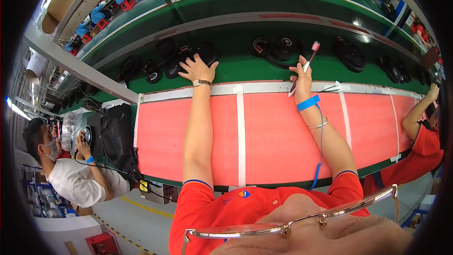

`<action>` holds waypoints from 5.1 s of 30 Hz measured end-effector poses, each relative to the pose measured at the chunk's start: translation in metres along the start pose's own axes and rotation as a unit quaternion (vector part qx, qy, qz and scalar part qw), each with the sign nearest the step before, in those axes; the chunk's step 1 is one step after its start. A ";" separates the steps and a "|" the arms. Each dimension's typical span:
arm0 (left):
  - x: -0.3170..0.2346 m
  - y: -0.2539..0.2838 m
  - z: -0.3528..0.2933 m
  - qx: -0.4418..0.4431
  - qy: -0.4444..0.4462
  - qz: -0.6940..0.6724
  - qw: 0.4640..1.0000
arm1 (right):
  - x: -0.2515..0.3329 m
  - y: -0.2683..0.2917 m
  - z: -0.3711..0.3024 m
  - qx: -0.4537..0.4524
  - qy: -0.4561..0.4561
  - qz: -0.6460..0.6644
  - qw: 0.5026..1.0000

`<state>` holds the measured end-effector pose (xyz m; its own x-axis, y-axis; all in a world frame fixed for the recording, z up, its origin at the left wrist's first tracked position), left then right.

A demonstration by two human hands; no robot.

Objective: The person assembles electronic components, plastic housing, wiring, and printed circuit boards onto circular frames by hand, using an assembly probe to position and secure the parts.

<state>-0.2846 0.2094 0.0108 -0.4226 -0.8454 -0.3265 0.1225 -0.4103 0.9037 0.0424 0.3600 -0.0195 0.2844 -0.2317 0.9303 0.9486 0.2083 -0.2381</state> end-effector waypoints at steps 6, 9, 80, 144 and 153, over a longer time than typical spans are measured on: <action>-0.022 -0.006 -0.007 0.025 0.033 -0.022 0.999 | 0.030 -0.029 -0.007 0.116 0.109 -0.028 0.987; -0.031 -0.011 -0.010 0.050 0.046 0.001 0.998 | 0.034 -0.040 -0.014 0.171 0.113 -0.045 0.978; -0.021 0.119 -0.304 0.287 -0.468 -0.295 0.782 | 0.056 0.037 -0.071 0.341 -0.013 -0.310 0.887; -0.034 0.109 -0.352 0.108 -0.641 -0.189 0.736 | 0.157 0.042 -0.147 0.283 0.234 -0.453 0.812; -0.034 0.113 -0.359 0.100 -0.656 -0.154 0.732 | 0.064 0.049 -0.085 0.358 -0.238 -0.288 0.856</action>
<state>0.0661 0.0687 0.0243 -0.9175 0.3862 -0.0954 -0.2386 -0.3424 0.9088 0.1183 0.2746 0.0045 -0.4524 -0.1135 0.8846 0.5353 0.7587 0.3711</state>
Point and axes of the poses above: each hand's wrist, its own z-axis towards the middle knuckle, its own y-axis out of the back of the hand, x = y × z, the point moved 8 cm from there along z, towards the middle knuckle, and after that the axes turned 11 degrees about y, right-handed, at the moved point
